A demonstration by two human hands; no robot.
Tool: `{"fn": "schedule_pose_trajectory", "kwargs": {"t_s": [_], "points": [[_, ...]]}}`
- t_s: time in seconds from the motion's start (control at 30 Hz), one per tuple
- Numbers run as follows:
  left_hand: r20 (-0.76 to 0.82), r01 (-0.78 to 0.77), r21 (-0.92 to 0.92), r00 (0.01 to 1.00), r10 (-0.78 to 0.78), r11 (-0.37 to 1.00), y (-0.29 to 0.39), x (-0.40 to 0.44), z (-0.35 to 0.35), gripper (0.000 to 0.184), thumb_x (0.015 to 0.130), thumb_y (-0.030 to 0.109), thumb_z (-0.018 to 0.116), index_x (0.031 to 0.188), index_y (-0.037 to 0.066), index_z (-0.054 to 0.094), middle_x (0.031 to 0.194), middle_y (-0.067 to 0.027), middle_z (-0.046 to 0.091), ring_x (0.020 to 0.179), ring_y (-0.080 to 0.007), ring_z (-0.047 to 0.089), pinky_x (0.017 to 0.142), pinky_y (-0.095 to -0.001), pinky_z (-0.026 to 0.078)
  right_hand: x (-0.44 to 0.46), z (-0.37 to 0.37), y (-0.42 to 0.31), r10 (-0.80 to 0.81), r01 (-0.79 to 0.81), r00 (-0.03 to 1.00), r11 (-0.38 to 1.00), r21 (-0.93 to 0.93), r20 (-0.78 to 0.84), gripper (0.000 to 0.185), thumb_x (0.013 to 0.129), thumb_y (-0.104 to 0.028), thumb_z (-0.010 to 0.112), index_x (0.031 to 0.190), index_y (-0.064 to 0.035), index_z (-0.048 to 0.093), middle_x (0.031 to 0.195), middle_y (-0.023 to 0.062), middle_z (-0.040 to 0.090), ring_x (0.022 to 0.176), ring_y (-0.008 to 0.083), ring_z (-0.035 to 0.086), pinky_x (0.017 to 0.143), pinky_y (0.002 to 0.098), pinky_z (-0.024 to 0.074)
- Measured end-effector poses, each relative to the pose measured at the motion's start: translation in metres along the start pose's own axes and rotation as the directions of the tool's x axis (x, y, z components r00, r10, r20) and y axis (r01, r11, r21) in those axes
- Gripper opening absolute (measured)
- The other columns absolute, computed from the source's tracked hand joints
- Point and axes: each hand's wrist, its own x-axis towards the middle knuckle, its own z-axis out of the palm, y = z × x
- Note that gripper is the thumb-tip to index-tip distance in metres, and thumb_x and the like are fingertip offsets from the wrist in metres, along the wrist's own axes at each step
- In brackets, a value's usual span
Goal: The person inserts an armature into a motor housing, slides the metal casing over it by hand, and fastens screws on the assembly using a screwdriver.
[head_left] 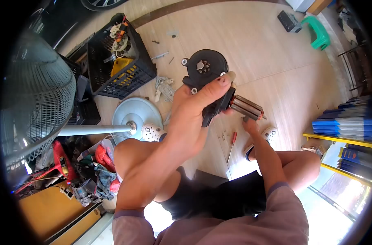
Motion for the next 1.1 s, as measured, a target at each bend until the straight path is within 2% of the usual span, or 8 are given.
{"fn": "schedule_pose_trajectory", "kwargs": {"t_s": [0.1,0.23,0.43,0.5,0.63,0.73,0.83,1.1], "points": [[0.001,-0.012,-0.009,1.0,0.012,1.0,0.005,0.0,0.001,0.023,0.089,0.026,0.074,0.104,0.01,0.068,0.094,-0.0039,0.07,0.086,-0.0135,0.066,0.07,-0.0329,0.055,0.011,-0.036,-0.008,0.029,-0.026,0.998,0.999,0.042,-0.052,0.054,0.077,-0.042,0.07,0.114,-0.0029,0.064,0.1,0.0226,0.071,0.092,0.0394,0.07,0.085,0.0495,0.0538],[-0.009,-0.049,-0.068,0.999,0.048,0.996,0.01,0.0,0.003,0.025,0.087,0.023,0.077,0.102,0.005,0.067,0.09,-0.0032,0.066,0.079,-0.0126,0.064,0.067,-0.0299,0.054,0.033,-0.163,-0.03,-0.227,0.227,0.972,0.974,-0.009,-0.065,0.052,0.072,-0.045,0.075,0.094,0.0009,0.068,0.091,0.0245,0.071,0.089,0.0381,0.07,0.077,0.0474,0.0543],[-0.012,-0.015,-0.165,1.0,0.014,0.986,0.006,0.006,-0.005,0.024,0.09,0.027,0.072,0.107,0.01,0.067,0.095,-0.0043,0.07,0.085,-0.014,0.067,0.071,-0.0318,0.056,-0.044,-0.408,-0.132,-0.416,0.377,0.878,0.906,-0.191,-0.236,0.052,0.086,-0.047,0.065,0.1,0.003,0.066,0.094,0.029,0.068,0.091,0.0442,0.067,0.081,0.05,0.0521],[-0.021,-0.029,-0.191,0.999,0.025,0.981,0.006,0.005,0.001,0.027,0.091,0.033,0.071,0.105,0.01,0.066,0.091,-0.0038,0.069,0.081,-0.0145,0.066,0.068,-0.031,0.055,-0.101,-0.448,-0.162,-0.412,0.416,0.839,0.907,-0.068,-0.355,0.05,0.086,-0.041,0.07,0.108,0.0035,0.067,0.089,0.024,0.07,0.085,0.0354,0.069,0.078,0.0429,0.0532],[0.053,-0.03,-0.219,0.998,0.042,0.975,0.004,0.004,0.003,0.032,0.093,0.04,0.069,0.104,0.01,0.064,0.087,-0.0051,0.069,0.072,-0.0158,0.066,0.063,-0.0304,0.053,-0.176,-0.447,-0.174,-0.382,0.586,0.76,0.751,0.303,-0.525,0.04,0.082,-0.023,0.078,0.112,0.0007,0.067,0.089,0.0163,0.07,0.077,0.0226,0.066,0.072,0.032,0.0526],[0.104,-0.014,-0.212,0.994,0.036,0.977,-0.001,0.009,0.003,0.036,0.092,0.045,0.069,0.101,0.01,0.063,0.084,-0.0061,0.069,0.067,-0.0162,0.065,0.059,-0.0304,0.052,-0.203,-0.41,-0.176,-0.445,0.744,0.588,0.626,0.235,-0.676,0.037,0.077,-0.014,0.08,0.11,-0.0017,0.068,0.09,0.0135,0.068,0.075,0.0219,0.065,0.07,0.0307,0.0519],[0.114,-0.02,-0.166,0.993,0.039,0.986,-0.01,0.015,-0.006,0.054,0.095,0.047,0.065,0.128,0.004,0.06,0.094,-0.0069,0.069,0.08,-0.0145,0.066,0.072,-0.0291,0.053,-0.225,-0.399,-0.185,-0.673,0.867,0.402,0.498,0.021,-0.621,0.043,0.072,-0.006,0.081,0.111,0.0013,0.066,0.093,0.0128,0.065,0.078,0.0215,0.064,0.069,0.0306,0.0499],[-0.033,-0.039,-0.064,0.999,0.037,0.997,-0.017,0.023,-0.01,0.057,0.091,0.062,0.061,0.115,0.01,0.062,0.093,-0.002,0.068,0.077,-0.0114,0.066,0.064,-0.0239,0.052,-0.224,-0.376,-0.187,-0.68,0.914,0.286,0.406,-0.021,-0.675,0.046,0.066,-0.004,0.083,0.11,-0.0026,0.067,0.087,0.0113,0.059,0.068,0.0249,0.063,0.058,0.032,0.0524]]}}
